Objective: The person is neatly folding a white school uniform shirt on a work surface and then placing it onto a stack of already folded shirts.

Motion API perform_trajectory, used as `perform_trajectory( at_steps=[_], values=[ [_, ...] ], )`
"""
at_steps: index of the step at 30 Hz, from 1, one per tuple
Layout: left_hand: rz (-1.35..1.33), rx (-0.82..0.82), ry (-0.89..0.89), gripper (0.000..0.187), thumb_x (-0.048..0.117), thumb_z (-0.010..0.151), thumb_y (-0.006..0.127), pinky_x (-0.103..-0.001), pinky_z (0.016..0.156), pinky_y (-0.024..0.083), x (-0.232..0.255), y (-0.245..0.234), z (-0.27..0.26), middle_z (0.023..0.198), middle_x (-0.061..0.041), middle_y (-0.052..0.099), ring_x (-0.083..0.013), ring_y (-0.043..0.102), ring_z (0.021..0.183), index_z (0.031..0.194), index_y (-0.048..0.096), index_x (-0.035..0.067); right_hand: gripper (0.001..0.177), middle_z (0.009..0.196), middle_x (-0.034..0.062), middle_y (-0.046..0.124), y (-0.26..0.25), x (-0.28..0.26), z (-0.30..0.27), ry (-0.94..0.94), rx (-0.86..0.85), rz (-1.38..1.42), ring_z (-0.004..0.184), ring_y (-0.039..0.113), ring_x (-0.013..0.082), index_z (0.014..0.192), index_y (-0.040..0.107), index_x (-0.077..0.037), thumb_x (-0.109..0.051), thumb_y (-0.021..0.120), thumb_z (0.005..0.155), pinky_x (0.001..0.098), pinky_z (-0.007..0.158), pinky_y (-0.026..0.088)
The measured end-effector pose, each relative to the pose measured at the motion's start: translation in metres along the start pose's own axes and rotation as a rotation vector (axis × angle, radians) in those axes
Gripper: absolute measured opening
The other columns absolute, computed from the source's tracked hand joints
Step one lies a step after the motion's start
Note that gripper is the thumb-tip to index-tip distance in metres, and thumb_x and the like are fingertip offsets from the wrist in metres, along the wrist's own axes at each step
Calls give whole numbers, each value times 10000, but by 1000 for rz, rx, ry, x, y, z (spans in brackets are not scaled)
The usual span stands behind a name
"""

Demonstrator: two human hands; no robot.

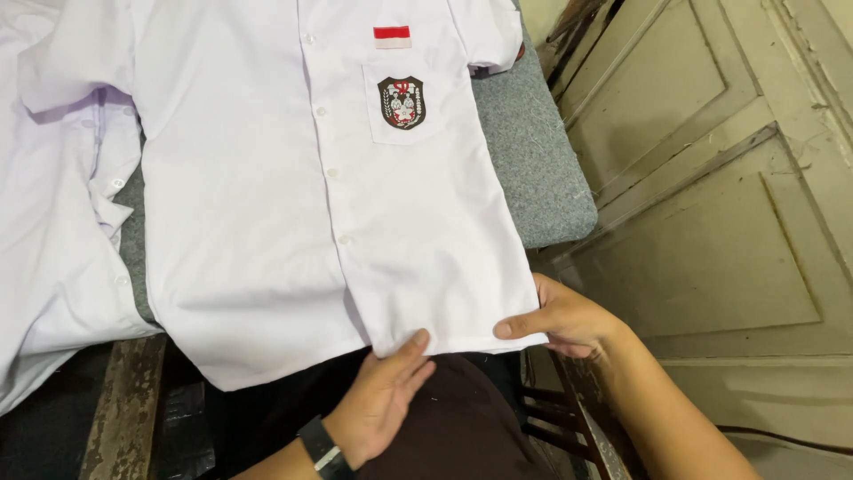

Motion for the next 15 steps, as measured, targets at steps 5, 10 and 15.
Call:
perform_trajectory(
  at_steps=[5,10,15],
  values=[
    [-34,-89,32,685,150,792,688,-463,1187,463,-10,27,-8,1421,-75,684,-253,619,1298,1467,570,128,578,1235,139,771,6,-10,-4,-62,-48,-36,1123,724,256,1241,712,16,-68,867,691,393,1039,565],
    [-65,-30,63,633,133,874,594,-465,1169,461,-5,25,-12,1448,-85,671,-278,628,1265,1505,552,131,272,1032,75,804,-18,-5,-6,-150,-90,-171,899,732,152,1092,756,20,-68,796,838,295,838,590],
    [-28,24,32,558,110,909,565,-480,1177,466,-2,33,-17,1445,-125,677,-308,624,1294,1463,591,55,440,818,36,732,-25,-16,-17,-156,-190,-207,660,634,114,1277,683,48,129,673,845,243,647,543]
  ],
)
Point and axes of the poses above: each hand's wrist, its own z-axis towards the middle knuckle, its own y-axis out of the palm, x = y × z, the point moved 1 cm from there along z, towards the middle knuckle
